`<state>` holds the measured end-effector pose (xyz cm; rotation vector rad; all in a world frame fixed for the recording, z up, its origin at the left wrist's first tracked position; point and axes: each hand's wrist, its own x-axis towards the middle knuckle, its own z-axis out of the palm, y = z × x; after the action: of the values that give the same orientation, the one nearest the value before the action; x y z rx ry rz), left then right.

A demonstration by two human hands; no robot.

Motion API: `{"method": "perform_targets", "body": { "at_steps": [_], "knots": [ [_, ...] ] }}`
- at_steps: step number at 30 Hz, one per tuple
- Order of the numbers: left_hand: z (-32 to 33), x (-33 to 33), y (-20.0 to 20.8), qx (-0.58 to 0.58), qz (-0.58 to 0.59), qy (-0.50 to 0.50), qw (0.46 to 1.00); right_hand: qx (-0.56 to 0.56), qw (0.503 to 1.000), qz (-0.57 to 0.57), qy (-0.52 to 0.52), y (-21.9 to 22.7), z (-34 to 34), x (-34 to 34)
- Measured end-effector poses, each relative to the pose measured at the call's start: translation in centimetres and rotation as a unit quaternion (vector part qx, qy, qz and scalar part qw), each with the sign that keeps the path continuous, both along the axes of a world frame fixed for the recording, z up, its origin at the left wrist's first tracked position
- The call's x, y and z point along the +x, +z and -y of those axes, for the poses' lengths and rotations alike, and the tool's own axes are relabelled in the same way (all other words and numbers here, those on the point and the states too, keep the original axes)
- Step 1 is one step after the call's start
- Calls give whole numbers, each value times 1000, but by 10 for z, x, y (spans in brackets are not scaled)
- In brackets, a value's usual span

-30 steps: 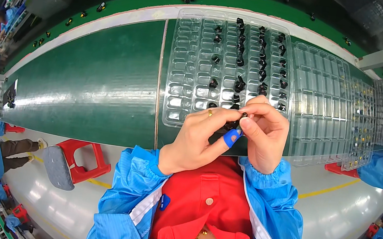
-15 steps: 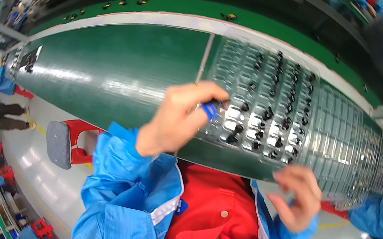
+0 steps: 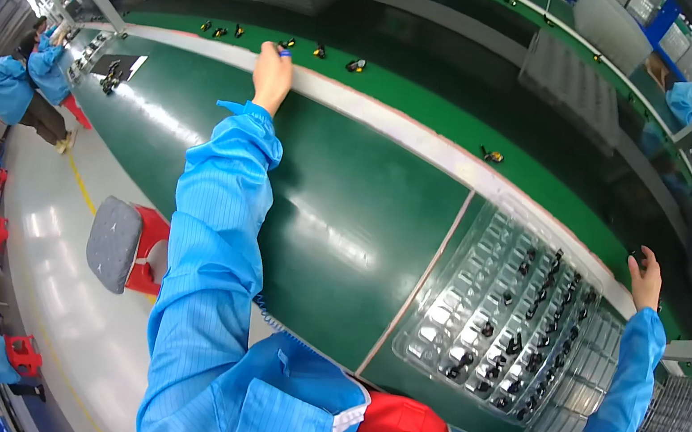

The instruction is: Assembling small electronic components on a factory line.

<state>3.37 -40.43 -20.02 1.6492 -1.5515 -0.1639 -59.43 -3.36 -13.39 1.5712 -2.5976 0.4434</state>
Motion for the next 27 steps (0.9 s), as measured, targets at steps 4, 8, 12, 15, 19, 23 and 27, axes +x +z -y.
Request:
{"method": "perform_targets", "body": {
  "at_steps": [4, 8, 12, 15, 19, 23, 27],
  "knots": [
    [67, 28, -28, -69, 130, 3, 989, 27, 992, -91, -77, -39, 32, -64],
    [115, 42, -41, 49, 172, 21, 984, 124, 970, -7, -207, -30, 70, -22],
    [133, 16, -44, 41, 209, 2, 977, 94, 969, 31, -226, -40, 110, 22],
    [114, -37, -41, -72, 302, -98, 946, 79, 983, -12, -167, -42, 123, 50],
    [78, -85, -32, -14, 178, -168, 970, 99, 994, -17, -52, -40, 158, 102],
    [14, -131, -15, -11, 204, -298, 932, 93, 991, 20, 95, -38, 180, 144],
    [-2, -127, -10, -64, 270, -333, 901, 85, 961, 93, 247, -31, 205, 198]
  ]
}}
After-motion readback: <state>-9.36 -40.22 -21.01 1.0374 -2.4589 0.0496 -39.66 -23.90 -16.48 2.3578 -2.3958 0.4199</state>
